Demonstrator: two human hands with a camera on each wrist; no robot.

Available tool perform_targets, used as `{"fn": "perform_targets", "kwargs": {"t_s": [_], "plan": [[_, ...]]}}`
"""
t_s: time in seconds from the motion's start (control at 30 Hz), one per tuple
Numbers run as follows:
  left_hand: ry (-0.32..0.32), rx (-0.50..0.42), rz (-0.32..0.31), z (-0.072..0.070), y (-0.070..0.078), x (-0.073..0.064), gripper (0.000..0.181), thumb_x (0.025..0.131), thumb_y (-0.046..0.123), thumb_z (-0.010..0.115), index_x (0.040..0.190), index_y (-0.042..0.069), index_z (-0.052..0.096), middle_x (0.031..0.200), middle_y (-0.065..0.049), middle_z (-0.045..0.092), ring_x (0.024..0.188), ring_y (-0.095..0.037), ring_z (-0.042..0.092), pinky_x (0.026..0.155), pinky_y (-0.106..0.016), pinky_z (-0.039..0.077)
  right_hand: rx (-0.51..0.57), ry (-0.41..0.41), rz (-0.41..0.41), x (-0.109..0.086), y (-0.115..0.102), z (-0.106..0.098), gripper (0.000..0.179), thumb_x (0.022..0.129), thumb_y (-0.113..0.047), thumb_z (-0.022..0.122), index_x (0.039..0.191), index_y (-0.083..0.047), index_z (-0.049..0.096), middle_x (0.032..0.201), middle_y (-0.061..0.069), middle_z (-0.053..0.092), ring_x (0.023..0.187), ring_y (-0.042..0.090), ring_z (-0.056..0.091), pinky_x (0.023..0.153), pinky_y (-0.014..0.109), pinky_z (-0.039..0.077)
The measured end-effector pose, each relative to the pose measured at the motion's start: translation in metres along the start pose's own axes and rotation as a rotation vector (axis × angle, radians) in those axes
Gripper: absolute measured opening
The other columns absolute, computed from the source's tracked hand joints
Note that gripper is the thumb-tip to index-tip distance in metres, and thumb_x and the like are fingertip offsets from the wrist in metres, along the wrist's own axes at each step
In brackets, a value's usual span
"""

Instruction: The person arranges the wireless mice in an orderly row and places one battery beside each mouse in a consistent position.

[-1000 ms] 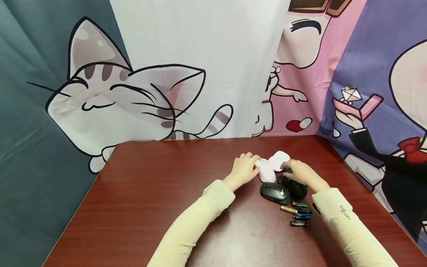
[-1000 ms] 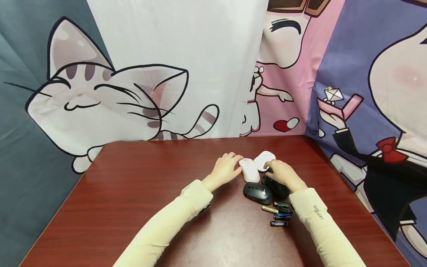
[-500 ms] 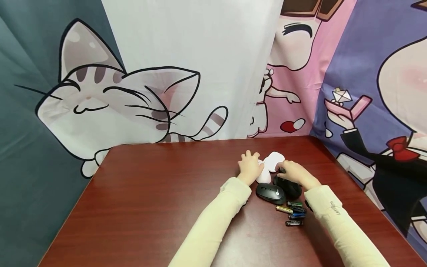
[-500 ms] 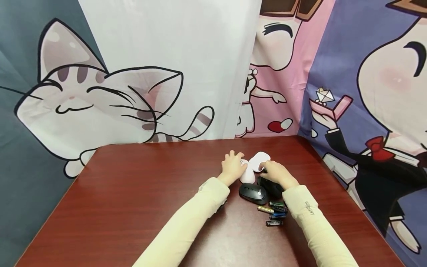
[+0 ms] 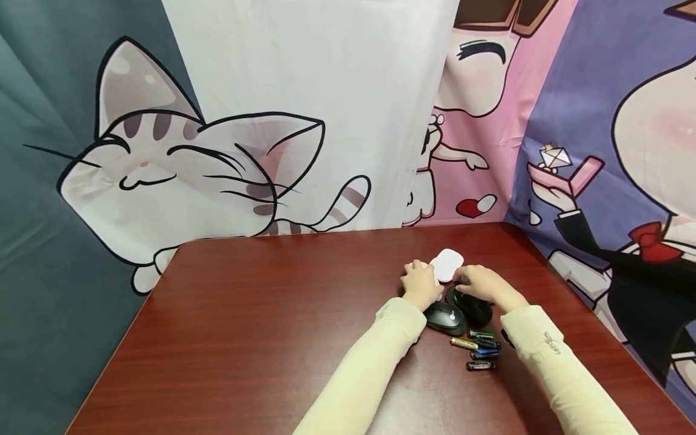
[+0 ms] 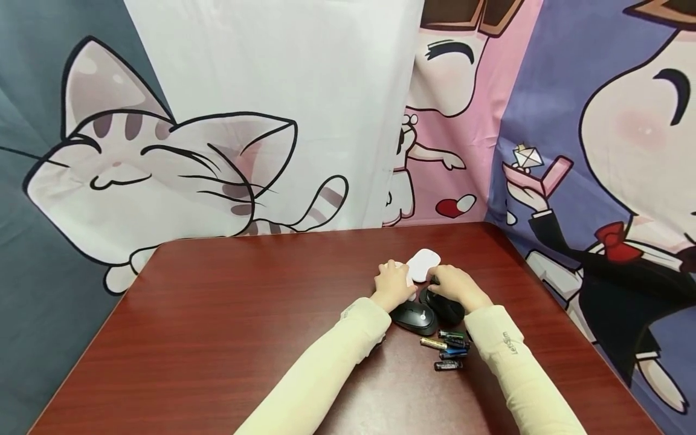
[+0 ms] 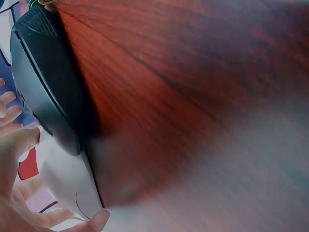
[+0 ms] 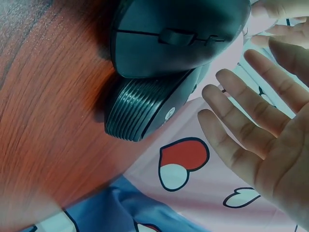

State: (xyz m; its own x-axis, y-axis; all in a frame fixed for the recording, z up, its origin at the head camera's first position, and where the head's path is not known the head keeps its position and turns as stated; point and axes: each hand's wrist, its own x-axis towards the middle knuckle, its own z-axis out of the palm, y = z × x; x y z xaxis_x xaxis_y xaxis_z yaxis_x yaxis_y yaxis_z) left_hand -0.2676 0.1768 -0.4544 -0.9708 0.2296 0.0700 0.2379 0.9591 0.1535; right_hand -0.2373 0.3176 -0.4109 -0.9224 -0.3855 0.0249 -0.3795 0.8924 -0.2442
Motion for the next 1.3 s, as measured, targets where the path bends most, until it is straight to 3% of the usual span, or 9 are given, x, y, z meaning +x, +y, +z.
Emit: {"fn": "perform_targets", "kwargs": {"t_s": [0.27,0.4,0.7,0.87,1.0,1.13,1.3], "plan": [[-0.018,-0.010,-0.065,0.000,0.005,0.002,0.056,0.076,0.060,0.067,0.123,0.032,0.059,0.121,-0.003,0.050,0.106,-0.024,0.048,0.067,-0.030,0.051,0.004,-0.005,0.022,0.000,-0.001,-0.001,0.011,0.079,-0.007,0.067,0.089,-0.001,0.067,0.072,0.005,0.061,0.065,0.015,0.052,0.061,0.035,0.046],[-0.030,-0.012,-0.097,-0.001,0.008,0.007,0.057,0.076,0.060,0.067,0.123,0.028,0.059,0.120,-0.004,0.051,0.106,-0.025,0.049,0.063,-0.028,0.051,0.004,0.000,0.015,0.000,0.001,-0.001,0.012,0.079,-0.007,0.068,0.089,-0.001,0.067,0.074,0.006,0.063,0.067,0.018,0.055,0.064,0.038,0.048],[0.000,0.070,-0.085,0.003,0.009,0.010,0.060,0.072,0.059,0.070,0.118,0.022,0.060,0.116,-0.003,0.054,0.104,-0.021,0.051,0.070,-0.025,0.046,0.003,0.011,0.034,-0.002,-0.001,-0.003,0.013,0.080,-0.008,0.067,0.090,0.000,0.067,0.074,0.006,0.062,0.066,0.016,0.054,0.063,0.037,0.046],[-0.022,0.088,-0.105,-0.001,0.008,0.006,0.060,0.066,0.059,0.076,0.113,0.023,0.062,0.114,-0.002,0.055,0.099,-0.022,0.051,0.061,-0.025,0.046,0.002,0.013,0.018,-0.001,-0.005,0.000,0.013,0.079,-0.007,0.068,0.090,0.000,0.067,0.072,0.007,0.061,0.065,0.016,0.052,0.062,0.035,0.045],[-0.057,0.120,-0.116,-0.003,0.003,0.005,0.063,0.069,0.058,0.074,0.120,0.024,0.058,0.122,-0.004,0.053,0.106,-0.027,0.052,0.060,-0.028,0.049,0.001,0.015,0.015,0.002,-0.007,0.002,0.013,0.079,-0.007,0.068,0.090,0.000,0.067,0.071,0.006,0.059,0.064,0.016,0.051,0.062,0.034,0.044],[-0.061,0.102,-0.110,-0.005,0.003,0.006,0.064,0.073,0.055,0.071,0.127,0.026,0.054,0.130,-0.008,0.051,0.108,-0.030,0.054,0.064,-0.031,0.051,-0.010,0.009,0.036,0.001,-0.005,0.000,0.014,0.080,-0.007,0.068,0.091,0.001,0.066,0.071,0.006,0.059,0.064,0.016,0.050,0.062,0.034,0.044],[-0.053,0.041,-0.113,-0.003,0.003,0.009,0.056,0.074,0.050,0.074,0.123,0.028,0.058,0.130,-0.012,0.054,0.100,-0.027,0.058,0.055,-0.031,0.050,-0.004,-0.018,0.060,-0.003,-0.004,-0.001,0.015,0.081,-0.008,0.067,0.093,0.001,0.066,0.073,0.006,0.059,0.065,0.016,0.051,0.062,0.034,0.045]]}}
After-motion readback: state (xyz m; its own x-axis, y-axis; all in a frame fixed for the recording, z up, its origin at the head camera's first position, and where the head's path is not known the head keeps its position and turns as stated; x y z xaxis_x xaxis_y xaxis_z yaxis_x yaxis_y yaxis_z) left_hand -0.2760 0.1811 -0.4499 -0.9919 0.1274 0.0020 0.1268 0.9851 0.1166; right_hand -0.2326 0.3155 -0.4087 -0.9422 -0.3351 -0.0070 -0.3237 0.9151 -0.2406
